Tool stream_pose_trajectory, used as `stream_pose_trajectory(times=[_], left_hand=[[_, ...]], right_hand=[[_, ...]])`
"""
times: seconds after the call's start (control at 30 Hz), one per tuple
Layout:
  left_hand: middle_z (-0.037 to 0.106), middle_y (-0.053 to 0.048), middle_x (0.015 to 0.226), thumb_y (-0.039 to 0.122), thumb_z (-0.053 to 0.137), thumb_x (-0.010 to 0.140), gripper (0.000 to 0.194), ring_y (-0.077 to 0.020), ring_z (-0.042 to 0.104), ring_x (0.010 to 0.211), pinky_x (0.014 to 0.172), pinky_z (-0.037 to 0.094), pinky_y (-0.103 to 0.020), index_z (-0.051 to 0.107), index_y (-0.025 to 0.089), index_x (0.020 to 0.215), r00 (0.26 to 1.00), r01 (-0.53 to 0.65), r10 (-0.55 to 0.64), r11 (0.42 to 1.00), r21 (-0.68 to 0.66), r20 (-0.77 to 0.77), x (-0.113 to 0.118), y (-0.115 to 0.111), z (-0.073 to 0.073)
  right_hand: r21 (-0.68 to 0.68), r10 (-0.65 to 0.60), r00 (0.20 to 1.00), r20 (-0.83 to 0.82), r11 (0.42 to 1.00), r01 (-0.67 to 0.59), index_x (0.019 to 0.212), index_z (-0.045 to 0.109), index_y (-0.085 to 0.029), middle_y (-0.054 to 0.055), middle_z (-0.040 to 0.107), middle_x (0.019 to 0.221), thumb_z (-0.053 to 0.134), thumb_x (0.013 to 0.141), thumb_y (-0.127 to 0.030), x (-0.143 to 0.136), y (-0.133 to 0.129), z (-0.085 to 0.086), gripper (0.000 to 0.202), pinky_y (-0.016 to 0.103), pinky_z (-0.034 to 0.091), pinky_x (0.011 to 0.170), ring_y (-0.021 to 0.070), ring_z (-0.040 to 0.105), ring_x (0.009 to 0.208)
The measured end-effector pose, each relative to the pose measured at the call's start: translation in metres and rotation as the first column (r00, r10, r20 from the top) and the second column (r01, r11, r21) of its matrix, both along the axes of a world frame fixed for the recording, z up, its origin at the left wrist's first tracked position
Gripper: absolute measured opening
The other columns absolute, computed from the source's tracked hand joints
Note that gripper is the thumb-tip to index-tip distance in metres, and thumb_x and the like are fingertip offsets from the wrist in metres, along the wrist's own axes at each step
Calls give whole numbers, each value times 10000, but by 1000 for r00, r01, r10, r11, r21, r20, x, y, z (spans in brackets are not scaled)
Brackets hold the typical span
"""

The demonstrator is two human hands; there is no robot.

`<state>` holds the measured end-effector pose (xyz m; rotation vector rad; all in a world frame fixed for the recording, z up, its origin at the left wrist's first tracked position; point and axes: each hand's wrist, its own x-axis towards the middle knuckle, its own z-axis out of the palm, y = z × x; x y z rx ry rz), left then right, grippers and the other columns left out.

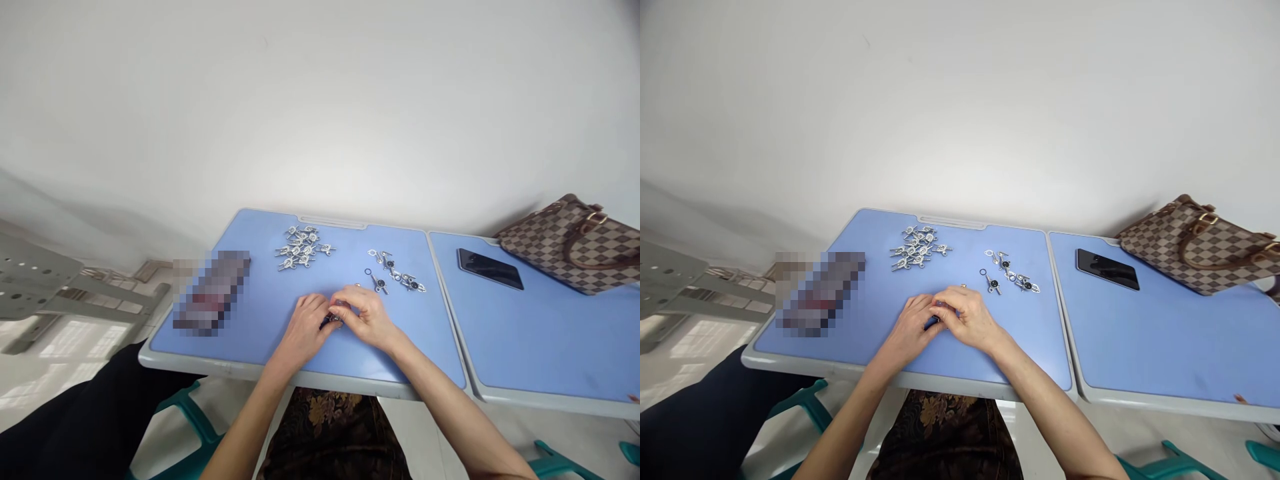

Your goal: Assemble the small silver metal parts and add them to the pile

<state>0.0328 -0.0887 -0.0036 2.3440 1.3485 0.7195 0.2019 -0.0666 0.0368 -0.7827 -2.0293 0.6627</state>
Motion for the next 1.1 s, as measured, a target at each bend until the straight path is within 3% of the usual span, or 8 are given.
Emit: stream_pose_trajectory(times=[0.23, 0.37, 0.6, 0.8, 1.1], left_hand=[[637, -38, 958, 262, 559, 931, 69, -210, 556, 938, 818, 410, -365, 597, 206, 917, 1000, -16, 16, 1000, -5, 16, 1, -1, 3], [642, -35, 973, 266, 612, 903, 74, -212, 561, 957, 838, 412, -372, 594, 206, 941, 1000, -8, 8, 1000, -23, 9, 0, -1, 2], [660, -56, 1066, 278, 583, 922, 156, -229, 575, 1039, 882, 412, -389, 595, 225, 1069, 999, -12, 12, 1000, -24, 37, 0, -1, 1], [651, -53, 1048, 293, 630, 896, 174, -229, 565, 997, 860, 411, -386, 591, 223, 1050, 1000, -3, 3, 1000, -11, 10, -1, -1, -2], [626, -39, 946, 294, 617, 904, 99, -224, 552, 942, 821, 406, -371, 582, 203, 927, 1000, 12, -12, 1000, 9, -20, -1, 0, -2]], right_hand=[[14, -83, 996, 14, 996, 82, 862, 609, -198, 28, 634, 737, 504, 961, -286, -6, -2, -11, 169, 266, 479, 644, 147, 581, 668], [-15, -105, 994, -30, 994, 105, 1094, 599, -198, 47, 669, 859, 491, 967, -250, -4, -1, -17, 175, 277, 512, 694, 152, 616, 733], [15, 80, 993, 90, 997, -82, 1270, 549, -221, 69, 691, 1007, 415, 1001, -217, 8, -1, -4, 300, 339, 510, 844, 180, 631, 923], [-8, 87, 995, 54, 996, -87, 1075, 628, -211, 48, 691, 884, 420, 1003, -242, 11, 2, 3, 222, 323, 495, 784, 173, 617, 818], [98, -22, 999, 45, 995, 18, 941, 631, -195, 28, 643, 746, 497, 972, -230, 10, 2, -1, 141, 300, 465, 713, 161, 567, 700]])
